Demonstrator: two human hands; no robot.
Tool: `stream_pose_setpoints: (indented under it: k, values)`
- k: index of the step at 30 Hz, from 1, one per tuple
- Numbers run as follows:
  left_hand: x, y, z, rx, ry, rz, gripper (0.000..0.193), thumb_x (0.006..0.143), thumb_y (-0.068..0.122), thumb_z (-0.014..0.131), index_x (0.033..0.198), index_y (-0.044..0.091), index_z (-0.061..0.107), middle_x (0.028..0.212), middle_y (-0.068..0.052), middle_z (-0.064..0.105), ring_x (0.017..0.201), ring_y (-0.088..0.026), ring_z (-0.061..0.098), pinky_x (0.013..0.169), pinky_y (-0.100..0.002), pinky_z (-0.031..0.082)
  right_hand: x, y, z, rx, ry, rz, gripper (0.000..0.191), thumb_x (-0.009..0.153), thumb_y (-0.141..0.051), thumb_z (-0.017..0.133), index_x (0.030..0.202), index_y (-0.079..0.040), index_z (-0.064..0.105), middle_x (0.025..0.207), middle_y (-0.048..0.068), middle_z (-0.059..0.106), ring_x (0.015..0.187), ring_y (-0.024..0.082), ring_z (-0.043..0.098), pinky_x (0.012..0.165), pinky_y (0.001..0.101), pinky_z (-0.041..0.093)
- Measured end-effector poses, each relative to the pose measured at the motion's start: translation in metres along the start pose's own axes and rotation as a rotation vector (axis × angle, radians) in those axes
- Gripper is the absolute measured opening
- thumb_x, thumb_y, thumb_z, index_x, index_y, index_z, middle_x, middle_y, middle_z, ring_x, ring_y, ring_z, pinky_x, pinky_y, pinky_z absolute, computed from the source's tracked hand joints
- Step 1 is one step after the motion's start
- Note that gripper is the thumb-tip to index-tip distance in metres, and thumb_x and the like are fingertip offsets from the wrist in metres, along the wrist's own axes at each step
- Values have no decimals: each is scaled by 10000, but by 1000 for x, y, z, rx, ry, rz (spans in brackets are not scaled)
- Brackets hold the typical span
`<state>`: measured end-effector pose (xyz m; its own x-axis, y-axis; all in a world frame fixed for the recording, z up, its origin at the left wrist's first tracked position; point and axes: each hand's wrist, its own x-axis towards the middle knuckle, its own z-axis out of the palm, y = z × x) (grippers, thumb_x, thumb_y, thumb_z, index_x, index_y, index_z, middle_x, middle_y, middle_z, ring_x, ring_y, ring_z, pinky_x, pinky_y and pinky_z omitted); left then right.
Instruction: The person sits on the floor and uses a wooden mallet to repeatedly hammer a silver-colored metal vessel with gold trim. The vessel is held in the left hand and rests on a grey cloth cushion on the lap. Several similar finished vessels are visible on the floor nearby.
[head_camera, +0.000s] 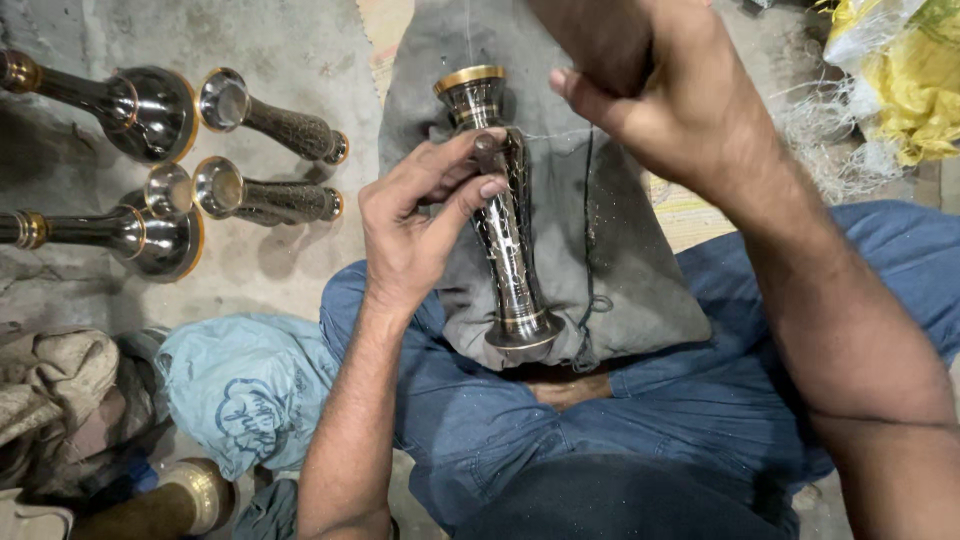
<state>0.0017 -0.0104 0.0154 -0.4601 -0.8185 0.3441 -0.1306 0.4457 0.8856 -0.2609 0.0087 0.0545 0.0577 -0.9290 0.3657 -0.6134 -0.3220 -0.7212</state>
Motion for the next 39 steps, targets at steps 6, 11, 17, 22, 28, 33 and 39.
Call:
stream_pose_setpoints:
  k: [6, 11, 17, 22, 28, 33, 39]
  values:
    - [2, 3, 1, 10, 2, -14, 373, 955, -6, 811, 1312, 23, 704, 1057, -81, 742, 911, -105, 712, 803, -232, 568, -2, 6, 1, -296, 108, -261, 262, 900, 69, 749, 1122, 33, 616, 884, 132, 666, 813, 271, 691, 675, 374, 524]
    - [3, 5, 2, -174, 11, -28, 339, 1001, -29, 750, 1328, 10, 673, 1166, -73, 732, 1036, -113, 747, 923, -239, 604, -2, -1, -2, -464, 76, -332, 233, 915, 78, 745, 1093, 15, 609, 887, 128, 663, 820, 272, 687, 701, 375, 529]
    - [1, 4, 2, -24, 30, -5, 342, 975, 7, 804, 1301, 8, 704, 1134, -79, 759, 927, -94, 722, 804, -207, 572, 1, -11, -3, -333, 36, -244, 221, 900, 56, 771, 1024, -22, 606, 866, 116, 655, 819, 287, 675, 734, 401, 527]
    - [0, -2, 2, 51, 41, -4, 336, 946, 40, 840, 1259, 26, 719, 1045, -67, 757, 891, -94, 701, 781, -224, 561, 1, -13, -6, -361, 69, -231, 199, 892, 4, 764, 997, -31, 598, 820, 89, 638, 767, 278, 665, 702, 415, 511]
    - [1, -3, 2, 52, 46, 18, 296, 947, 38, 837, 1223, 24, 731, 1013, -63, 743, 903, -100, 720, 793, -232, 573, 1, -15, -7, -479, 23, -181, 261, 806, -95, 814, 938, -34, 597, 798, 91, 641, 763, 289, 671, 678, 445, 509]
    - [-3, -4, -1, 43, 37, 75, 251, 957, 18, 833, 1191, 15, 741, 1047, -77, 769, 934, -117, 730, 824, -237, 572, -2, -14, -6, -504, -1, -251, 269, 880, -78, 806, 1035, -33, 591, 889, 83, 629, 902, 280, 653, 770, 417, 461]
    - [-4, -14, -1, 112, 52, 23, 271, 916, -17, 855, 1166, 25, 757, 981, -97, 766, 842, -139, 709, 745, -249, 549, -5, -12, -6, -538, 18, -367, 291, 894, -57, 805, 1054, -38, 563, 908, 84, 614, 923, 297, 649, 847, 441, 464]
